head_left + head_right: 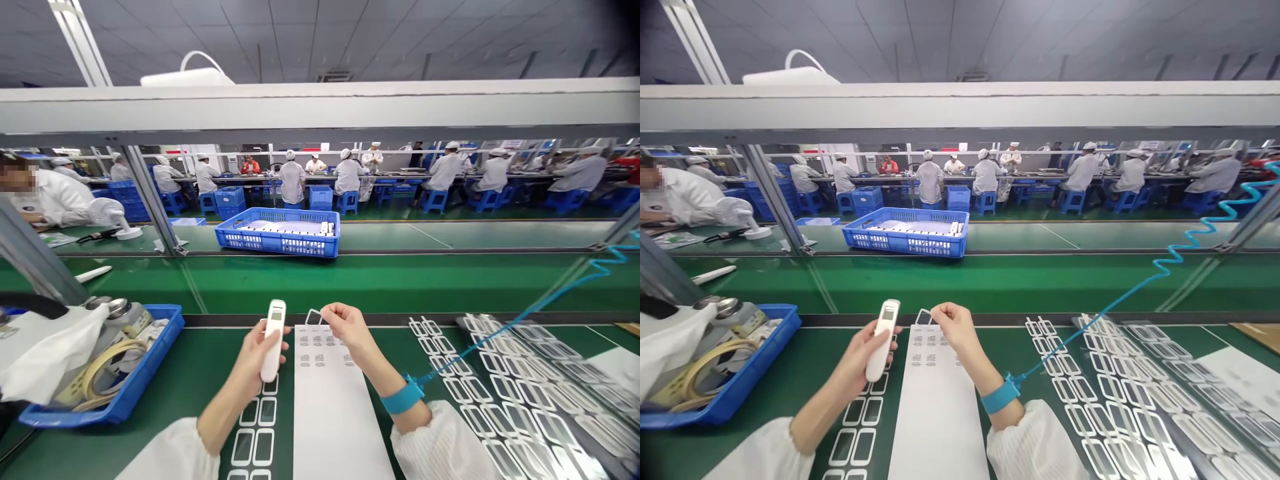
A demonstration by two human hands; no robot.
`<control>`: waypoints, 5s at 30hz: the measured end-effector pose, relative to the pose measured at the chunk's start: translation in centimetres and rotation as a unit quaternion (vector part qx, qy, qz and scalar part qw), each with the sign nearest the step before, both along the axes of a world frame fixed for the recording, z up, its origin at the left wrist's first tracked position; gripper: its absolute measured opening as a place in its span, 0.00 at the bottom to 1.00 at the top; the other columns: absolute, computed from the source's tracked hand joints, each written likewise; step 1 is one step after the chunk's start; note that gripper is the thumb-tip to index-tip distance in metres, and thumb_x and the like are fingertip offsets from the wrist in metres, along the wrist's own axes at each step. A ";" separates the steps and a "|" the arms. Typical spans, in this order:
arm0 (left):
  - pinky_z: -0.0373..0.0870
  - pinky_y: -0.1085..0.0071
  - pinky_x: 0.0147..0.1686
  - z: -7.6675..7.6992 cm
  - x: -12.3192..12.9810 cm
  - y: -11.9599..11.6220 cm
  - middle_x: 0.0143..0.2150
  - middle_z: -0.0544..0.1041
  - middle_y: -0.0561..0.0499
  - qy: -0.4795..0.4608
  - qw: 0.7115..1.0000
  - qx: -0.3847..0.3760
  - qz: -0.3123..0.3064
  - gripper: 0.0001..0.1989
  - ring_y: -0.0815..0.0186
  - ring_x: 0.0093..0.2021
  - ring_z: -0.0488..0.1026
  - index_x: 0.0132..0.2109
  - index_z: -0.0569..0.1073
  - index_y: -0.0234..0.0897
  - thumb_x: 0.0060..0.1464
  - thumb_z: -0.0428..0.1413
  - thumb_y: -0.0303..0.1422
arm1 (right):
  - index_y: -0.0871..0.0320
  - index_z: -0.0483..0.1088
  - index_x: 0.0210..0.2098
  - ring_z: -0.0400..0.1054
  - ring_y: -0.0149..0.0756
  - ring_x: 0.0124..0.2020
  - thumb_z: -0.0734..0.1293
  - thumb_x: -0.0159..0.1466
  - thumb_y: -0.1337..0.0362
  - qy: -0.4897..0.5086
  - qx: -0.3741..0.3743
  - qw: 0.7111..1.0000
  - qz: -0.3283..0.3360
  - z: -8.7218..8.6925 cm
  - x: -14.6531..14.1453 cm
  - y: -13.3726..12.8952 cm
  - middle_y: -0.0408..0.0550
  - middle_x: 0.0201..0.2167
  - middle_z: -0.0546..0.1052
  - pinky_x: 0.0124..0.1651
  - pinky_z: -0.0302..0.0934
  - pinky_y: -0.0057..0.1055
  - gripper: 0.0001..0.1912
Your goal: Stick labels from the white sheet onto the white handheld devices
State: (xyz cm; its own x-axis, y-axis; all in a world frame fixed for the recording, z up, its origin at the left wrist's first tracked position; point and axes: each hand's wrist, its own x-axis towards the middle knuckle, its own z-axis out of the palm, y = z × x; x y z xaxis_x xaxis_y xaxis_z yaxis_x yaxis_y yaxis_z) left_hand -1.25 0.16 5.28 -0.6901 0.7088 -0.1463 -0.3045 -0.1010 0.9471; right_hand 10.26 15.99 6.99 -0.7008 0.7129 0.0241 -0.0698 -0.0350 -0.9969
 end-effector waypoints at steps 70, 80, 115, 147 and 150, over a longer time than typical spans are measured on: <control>0.74 0.69 0.32 -1.2 6.0 -1.2 0.33 0.74 0.48 0.010 1.000 -0.005 -0.027 0.23 0.68 0.29 0.73 0.39 0.67 0.35 0.53 0.51 0.53 | 0.59 0.73 0.38 0.69 0.39 0.36 0.64 0.60 0.57 -0.037 0.201 0.975 0.081 -2.5 0.2 -0.5 0.50 0.35 0.76 0.39 0.64 0.35 0.13; 0.75 0.65 0.37 -2.5 5.9 -1.1 0.38 0.72 0.47 -0.016 0.999 -0.042 -0.016 0.20 0.64 0.36 0.75 0.41 0.65 0.36 0.55 0.49 0.50 | 0.59 0.71 0.30 0.64 0.39 0.37 0.58 0.61 0.71 -0.129 0.385 0.913 0.038 -6.3 3.0 -1.0 0.48 0.32 0.69 0.40 0.59 0.35 0.10; 0.74 0.61 0.38 -1.9 6.0 -1.2 0.42 0.74 0.43 -0.061 0.998 -0.020 0.001 0.23 0.63 0.33 0.76 0.42 0.68 0.36 0.49 0.56 0.51 | 0.57 0.61 0.25 0.59 0.33 0.26 0.60 0.59 0.64 -0.079 0.269 0.957 0.074 -3.5 2.4 -1.3 0.42 0.23 0.65 0.31 0.53 0.29 0.07; 0.62 0.74 0.24 -2.0 7.2 -1.4 0.24 0.69 0.56 -0.046 0.994 -0.012 -0.099 0.21 0.71 0.20 0.65 0.45 0.65 0.36 0.50 0.57 0.45 | 0.57 0.64 0.25 0.59 0.27 0.20 0.61 0.62 0.65 0.029 0.214 0.970 0.114 -1.4 1.5 -5.3 0.42 0.27 0.62 0.21 0.57 0.25 0.09; 0.62 0.74 0.24 -1.9 7.2 -1.5 0.23 0.68 0.56 -0.042 0.994 -0.010 -0.101 0.19 0.71 0.20 0.65 0.44 0.65 0.36 0.51 0.56 0.44 | 0.57 0.64 0.26 0.59 0.28 0.21 0.61 0.62 0.65 0.026 0.213 0.970 0.112 -1.4 1.5 -5.3 0.42 0.27 0.62 0.22 0.57 0.25 0.08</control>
